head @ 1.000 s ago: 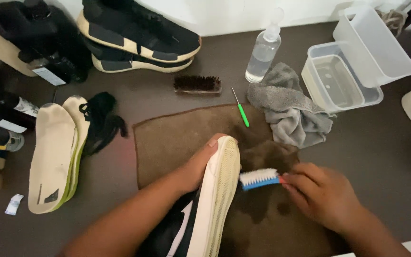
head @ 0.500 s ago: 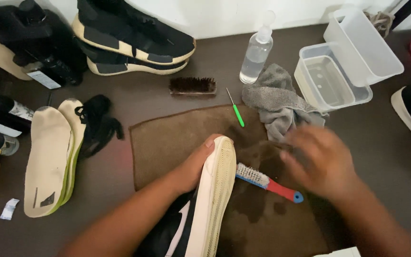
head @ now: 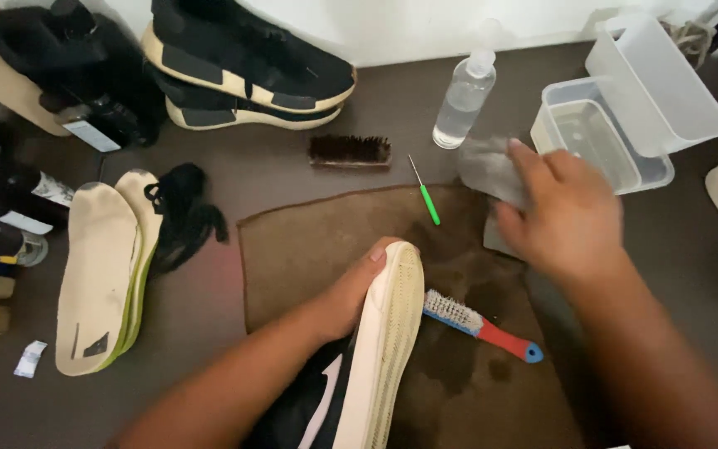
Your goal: The person scrubs the sole of a white sneaker with a blue brush and wipes it with a gray cloth. They repeat the scrubbing and wiping on different sections of the sole, then briefly inspect the cleaned area before continuing.
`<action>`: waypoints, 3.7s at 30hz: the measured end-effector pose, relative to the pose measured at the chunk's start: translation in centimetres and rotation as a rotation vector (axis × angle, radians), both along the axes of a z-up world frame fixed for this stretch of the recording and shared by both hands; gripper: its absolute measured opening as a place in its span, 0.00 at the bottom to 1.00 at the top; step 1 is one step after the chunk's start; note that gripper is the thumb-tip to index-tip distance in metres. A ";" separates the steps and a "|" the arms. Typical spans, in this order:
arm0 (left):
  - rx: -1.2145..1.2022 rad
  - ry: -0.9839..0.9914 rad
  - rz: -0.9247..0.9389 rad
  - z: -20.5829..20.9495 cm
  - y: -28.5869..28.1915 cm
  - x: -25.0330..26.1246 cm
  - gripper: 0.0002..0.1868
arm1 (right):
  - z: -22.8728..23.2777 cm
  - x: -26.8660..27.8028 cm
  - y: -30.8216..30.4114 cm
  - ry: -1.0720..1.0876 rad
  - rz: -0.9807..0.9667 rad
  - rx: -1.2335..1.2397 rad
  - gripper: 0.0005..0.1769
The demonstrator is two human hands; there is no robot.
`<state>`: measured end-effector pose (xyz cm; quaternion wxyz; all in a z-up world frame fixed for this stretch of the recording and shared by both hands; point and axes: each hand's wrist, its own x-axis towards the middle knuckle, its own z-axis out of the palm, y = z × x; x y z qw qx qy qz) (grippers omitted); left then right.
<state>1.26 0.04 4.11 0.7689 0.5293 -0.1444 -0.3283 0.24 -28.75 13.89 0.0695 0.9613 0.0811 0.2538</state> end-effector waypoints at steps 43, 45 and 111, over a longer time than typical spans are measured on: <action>0.222 -0.219 -0.025 4.2 0.5 -1.0 0.31 | 3.0 -6.9 11.8 -0.084 1.039 0.092 0.09; 0.220 -0.240 -0.020 4.1 0.4 -1.0 0.30 | 2.8 -7.4 11.9 -0.077 1.068 0.097 0.12; -0.013 -0.090 0.046 2.8 0.4 -1.0 0.22 | -1.1 -3.3 8.2 0.027 0.792 0.573 0.14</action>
